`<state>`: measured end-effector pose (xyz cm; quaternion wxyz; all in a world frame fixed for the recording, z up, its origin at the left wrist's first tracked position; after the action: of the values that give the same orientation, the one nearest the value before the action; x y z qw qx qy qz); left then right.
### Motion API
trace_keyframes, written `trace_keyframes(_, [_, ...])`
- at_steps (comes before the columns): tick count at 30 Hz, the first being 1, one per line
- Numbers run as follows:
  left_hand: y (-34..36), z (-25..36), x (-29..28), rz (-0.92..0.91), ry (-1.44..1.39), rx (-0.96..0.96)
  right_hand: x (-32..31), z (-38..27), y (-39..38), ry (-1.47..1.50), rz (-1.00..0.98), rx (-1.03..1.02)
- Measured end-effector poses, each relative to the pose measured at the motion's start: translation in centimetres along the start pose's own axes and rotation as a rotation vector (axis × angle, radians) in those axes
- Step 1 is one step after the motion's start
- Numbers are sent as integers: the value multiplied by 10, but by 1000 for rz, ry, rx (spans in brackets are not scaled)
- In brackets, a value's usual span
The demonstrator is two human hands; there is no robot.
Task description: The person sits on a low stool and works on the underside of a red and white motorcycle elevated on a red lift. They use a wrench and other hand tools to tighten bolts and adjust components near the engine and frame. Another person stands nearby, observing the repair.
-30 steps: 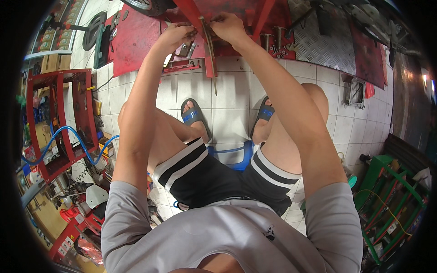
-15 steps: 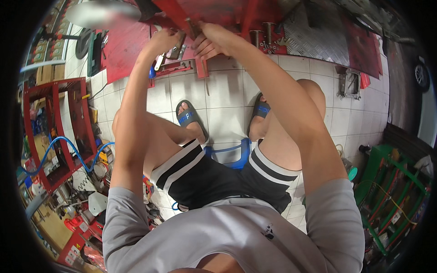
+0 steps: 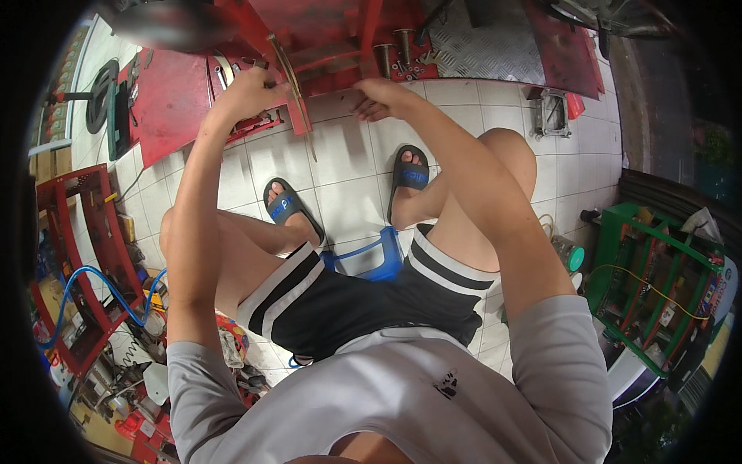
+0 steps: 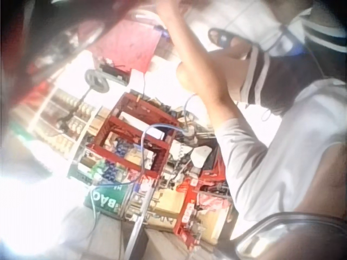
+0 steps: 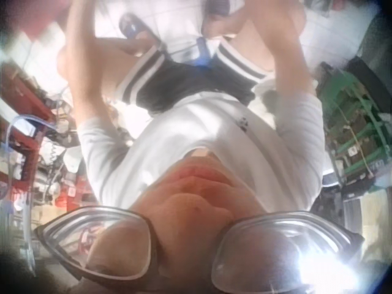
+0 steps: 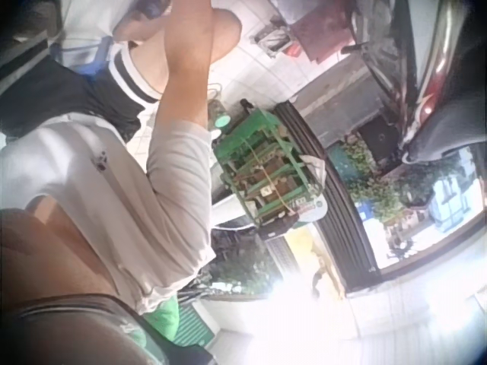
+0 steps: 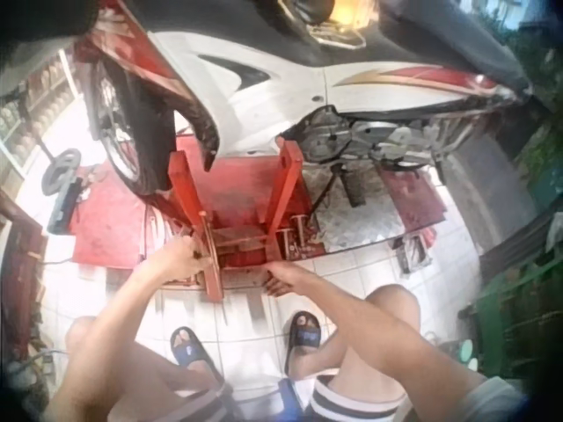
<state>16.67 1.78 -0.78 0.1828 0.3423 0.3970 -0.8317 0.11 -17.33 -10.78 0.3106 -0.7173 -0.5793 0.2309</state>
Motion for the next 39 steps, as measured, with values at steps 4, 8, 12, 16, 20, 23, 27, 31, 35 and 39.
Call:
trace_keyframes(4, [33, -15, 12, 225, -119, -151, -84, 41, 20, 214, 357, -197])
trace_keyframes(8, [43, -29, 37, 229, -644, -155, -91, 16, 21, 456, 477, -382])
trace_keyframes(12, [44, -21, 53, 173, -815, -31, -95, -1, 12, 322, 613, -442])
trace_keyframes(16, [31, -6, 71, 473, -664, 23, -71, -28, -6, -58, 543, -271])
trace_keyframes(20, [29, -3, 85, 549, -707, 74, 5, -64, -36, -251, 150, -535])
trace_keyframes(23, [24, 5, 83, 461, -711, 6, 40, -88, -46, -378, 102, -587])
trace_keyframes(27, [32, 0, 86, 397, -691, -19, 47, -99, -8, -445, 160, -714])
trace_keyframes(31, [39, -17, 94, 486, -573, 41, 59, -100, 29, -467, 358, -860])
trace_keyframes(35, [31, -13, 92, 481, -516, 2, 62, -104, 41, -579, 416, -897])
trace_keyframes(39, [25, -12, 88, 495, -549, 12, 64, -102, 51, -428, 390, -869])
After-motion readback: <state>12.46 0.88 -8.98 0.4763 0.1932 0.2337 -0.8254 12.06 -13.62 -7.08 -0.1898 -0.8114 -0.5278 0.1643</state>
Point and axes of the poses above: each hand's wrist, its own y-axis towards the middle knuckle, its own x-axis out of the palm, z = x × y, the point moved 1 cm from there along y, towards the middle knuckle, and after that the axes turned 10 degrees about -x, right-handed, at the moved point
